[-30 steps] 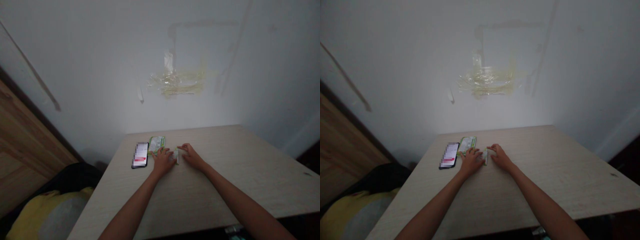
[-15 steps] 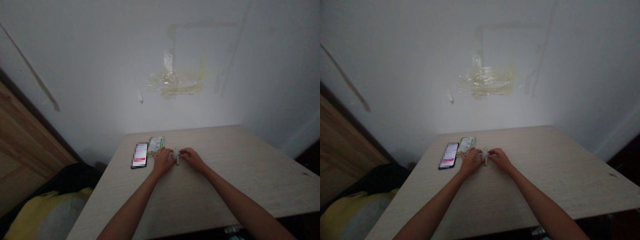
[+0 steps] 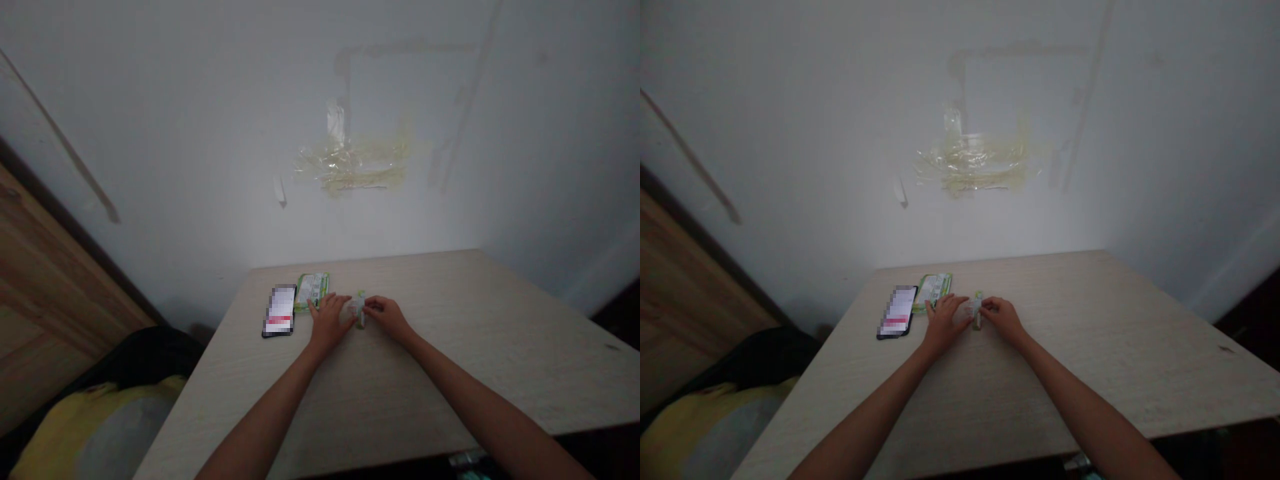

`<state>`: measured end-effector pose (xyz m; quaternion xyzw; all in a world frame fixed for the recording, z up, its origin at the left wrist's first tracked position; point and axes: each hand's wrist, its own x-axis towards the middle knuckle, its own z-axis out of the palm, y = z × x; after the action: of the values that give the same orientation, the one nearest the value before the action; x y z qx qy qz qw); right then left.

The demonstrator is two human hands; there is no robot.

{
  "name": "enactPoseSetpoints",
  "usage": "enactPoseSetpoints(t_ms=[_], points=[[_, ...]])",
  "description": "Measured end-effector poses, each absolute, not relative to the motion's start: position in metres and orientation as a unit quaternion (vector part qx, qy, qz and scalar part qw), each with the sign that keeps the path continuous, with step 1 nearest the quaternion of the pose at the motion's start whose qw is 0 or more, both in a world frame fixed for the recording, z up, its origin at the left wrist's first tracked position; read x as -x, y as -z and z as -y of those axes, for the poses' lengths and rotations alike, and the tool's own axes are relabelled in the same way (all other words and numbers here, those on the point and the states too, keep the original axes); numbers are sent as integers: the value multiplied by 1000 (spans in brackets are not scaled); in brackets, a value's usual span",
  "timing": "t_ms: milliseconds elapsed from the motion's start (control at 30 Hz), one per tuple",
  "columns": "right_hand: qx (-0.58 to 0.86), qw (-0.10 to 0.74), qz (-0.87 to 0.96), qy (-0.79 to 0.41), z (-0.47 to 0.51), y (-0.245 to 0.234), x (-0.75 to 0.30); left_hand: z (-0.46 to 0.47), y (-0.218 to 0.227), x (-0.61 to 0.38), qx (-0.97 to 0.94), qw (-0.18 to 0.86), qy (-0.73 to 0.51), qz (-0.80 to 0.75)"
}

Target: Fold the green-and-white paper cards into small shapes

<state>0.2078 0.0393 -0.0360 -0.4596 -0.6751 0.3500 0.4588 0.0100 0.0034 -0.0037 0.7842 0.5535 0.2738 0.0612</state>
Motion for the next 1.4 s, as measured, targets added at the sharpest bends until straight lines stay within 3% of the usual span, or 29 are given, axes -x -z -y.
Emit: enactPoseSetpoints(t_ms=[167, 1400], points=[[468, 484, 651, -350, -41, 38, -209, 0, 3, -15, -779, 44, -308, -545], [450, 424, 729, -293, -33, 31, -205, -5, 8, -16, -754, 166, -296, -562]])
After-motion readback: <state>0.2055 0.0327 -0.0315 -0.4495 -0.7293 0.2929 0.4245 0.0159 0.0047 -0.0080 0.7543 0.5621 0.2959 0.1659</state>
